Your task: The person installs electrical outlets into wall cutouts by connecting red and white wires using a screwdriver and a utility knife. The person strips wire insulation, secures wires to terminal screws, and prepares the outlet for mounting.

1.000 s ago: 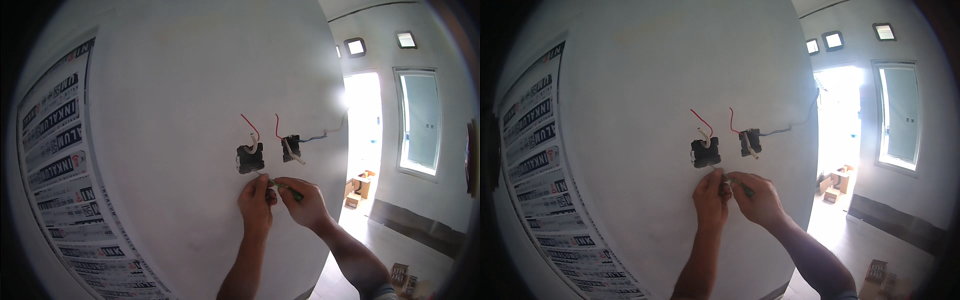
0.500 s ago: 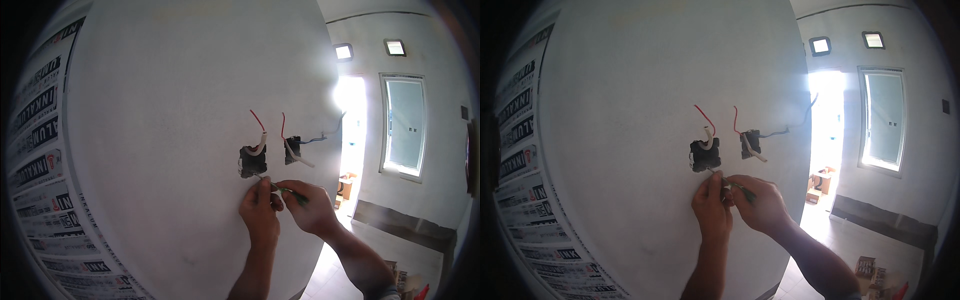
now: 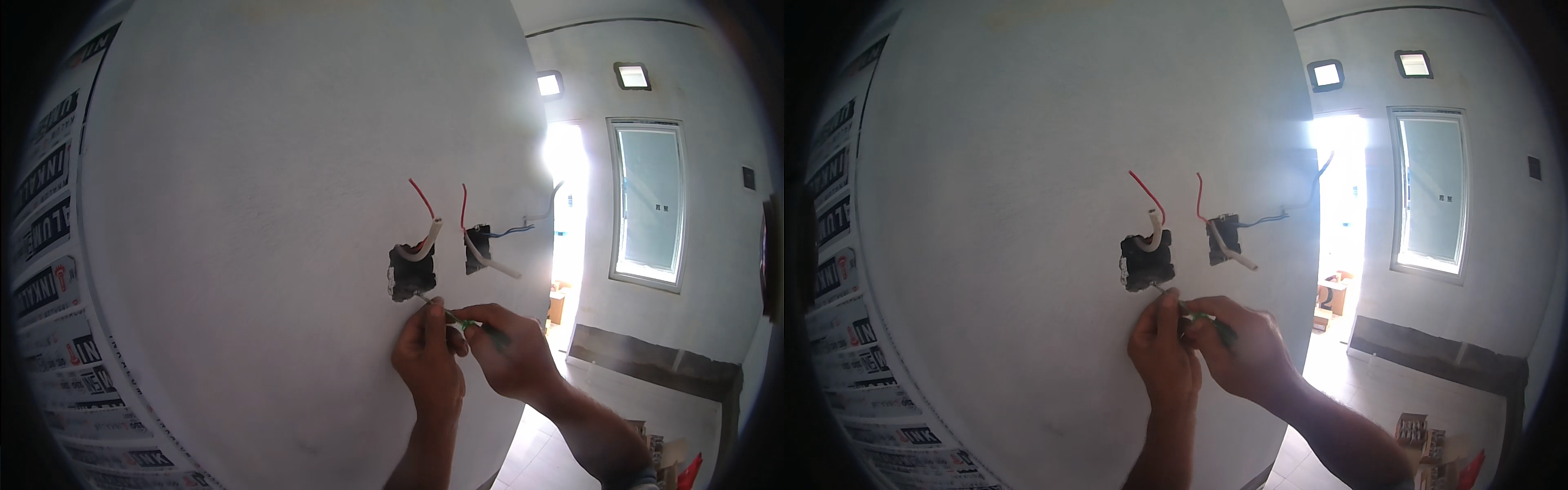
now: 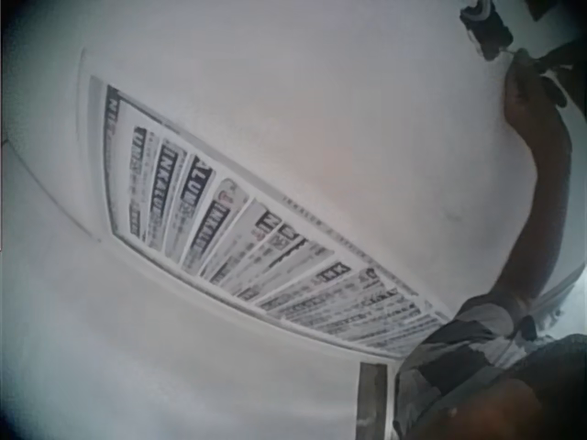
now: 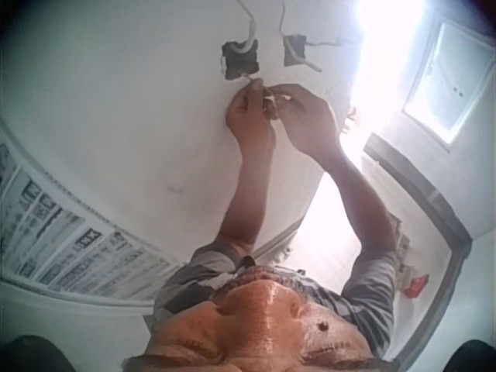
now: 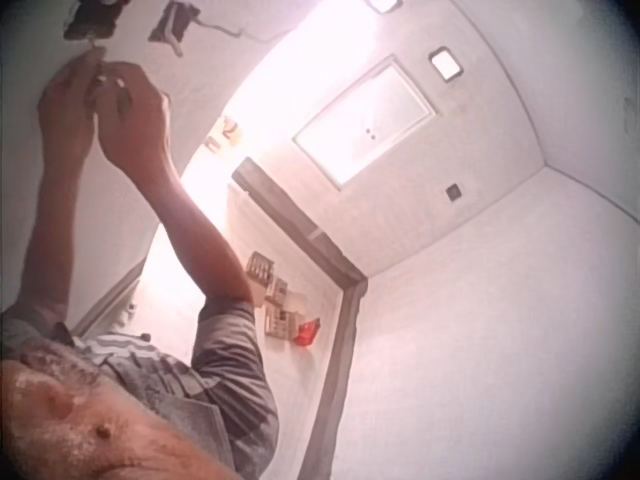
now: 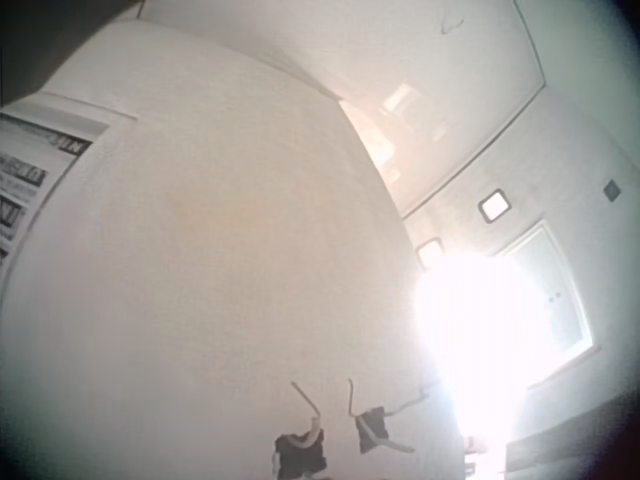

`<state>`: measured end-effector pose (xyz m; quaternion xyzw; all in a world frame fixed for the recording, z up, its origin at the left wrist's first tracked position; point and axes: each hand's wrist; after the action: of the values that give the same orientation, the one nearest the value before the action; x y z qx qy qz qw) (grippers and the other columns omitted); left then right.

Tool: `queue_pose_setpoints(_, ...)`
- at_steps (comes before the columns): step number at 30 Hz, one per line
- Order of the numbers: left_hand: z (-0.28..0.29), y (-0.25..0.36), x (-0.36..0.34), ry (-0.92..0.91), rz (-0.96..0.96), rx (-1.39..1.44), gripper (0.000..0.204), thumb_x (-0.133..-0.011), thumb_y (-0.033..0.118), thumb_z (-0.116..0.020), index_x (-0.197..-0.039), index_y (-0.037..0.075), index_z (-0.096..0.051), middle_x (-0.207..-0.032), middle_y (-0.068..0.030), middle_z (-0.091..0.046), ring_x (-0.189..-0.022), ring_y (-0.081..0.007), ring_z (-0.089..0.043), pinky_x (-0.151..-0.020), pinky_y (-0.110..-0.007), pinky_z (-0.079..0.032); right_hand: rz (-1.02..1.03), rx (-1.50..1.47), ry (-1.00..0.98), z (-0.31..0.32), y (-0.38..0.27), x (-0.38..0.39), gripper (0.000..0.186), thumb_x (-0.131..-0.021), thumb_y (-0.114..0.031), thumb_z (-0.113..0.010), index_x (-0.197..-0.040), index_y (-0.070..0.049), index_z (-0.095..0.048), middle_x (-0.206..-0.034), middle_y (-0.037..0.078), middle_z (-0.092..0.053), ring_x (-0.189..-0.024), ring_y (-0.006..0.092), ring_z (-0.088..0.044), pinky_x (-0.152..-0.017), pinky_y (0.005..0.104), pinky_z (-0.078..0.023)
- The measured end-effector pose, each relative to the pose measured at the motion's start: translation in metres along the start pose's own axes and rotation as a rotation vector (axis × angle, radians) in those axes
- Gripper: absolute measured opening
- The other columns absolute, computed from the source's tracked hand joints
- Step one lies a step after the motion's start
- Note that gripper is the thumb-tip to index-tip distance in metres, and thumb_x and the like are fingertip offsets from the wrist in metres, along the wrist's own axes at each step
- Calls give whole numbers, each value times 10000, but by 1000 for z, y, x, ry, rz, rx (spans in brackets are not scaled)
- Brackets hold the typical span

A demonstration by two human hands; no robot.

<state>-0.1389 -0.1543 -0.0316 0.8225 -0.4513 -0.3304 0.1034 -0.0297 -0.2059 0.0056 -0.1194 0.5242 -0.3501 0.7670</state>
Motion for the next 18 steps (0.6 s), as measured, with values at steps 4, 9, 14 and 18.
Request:
queue_pose_setpoints(4, -3, -7, 1, -10, -2, 58, 227, -1039, 122, -688, -1122, -90, -700, -820, -66, -661, -552, -112, -547, -489, -260, -419, 10, 39, 14, 4, 1, 1, 249, -1029, -118, -605, -1217, 31, -670, -969, 188, -788, -936, 267, -800, -846, 355, -616)
queue_pose_setpoints(9, -2, -7, 1, -23, 7, 77, 222, -1042, 105, -679, -1134, -97, -700, -838, -72, -672, -556, -109, -553, -489, -257, -427, 33, 61, 7, 6, -1, 0, 239, -1016, -91, -609, -1209, 39, -664, -948, 192, -787, -923, 271, -802, -827, 354, -621)
queue_pose_setpoints(14, 2, -8, -1, -23, -13, 64, 209, -1040, 90, -674, -1138, -92, -705, -831, -69, -674, -565, -104, -556, -493, -251, -428, 63, 56, 7, 3, -2, 0, 229, -1013, -79, -598, -1199, 39, -658, -937, 197, -787, -911, 274, -805, -813, 351, -625)
queue_pose_setpoints(18, 0, -14, -1, -44, -37, 83, 209, -1042, 87, -669, -1137, -96, -704, -824, -71, -672, -564, -102, -556, -493, -250, -427, 80, 75, 14, 6, 1, 0, 231, -1008, -72, -597, -1203, 41, -647, -927, 191, -783, -904, 269, -804, -792, 346, -625)
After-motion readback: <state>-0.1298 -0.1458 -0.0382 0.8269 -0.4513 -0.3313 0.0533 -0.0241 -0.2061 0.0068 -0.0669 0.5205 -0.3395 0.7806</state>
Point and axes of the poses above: each hand's wrist, its own x-axis away from the middle knuckle, its own z-axis out of the back of the hand, y = z × x
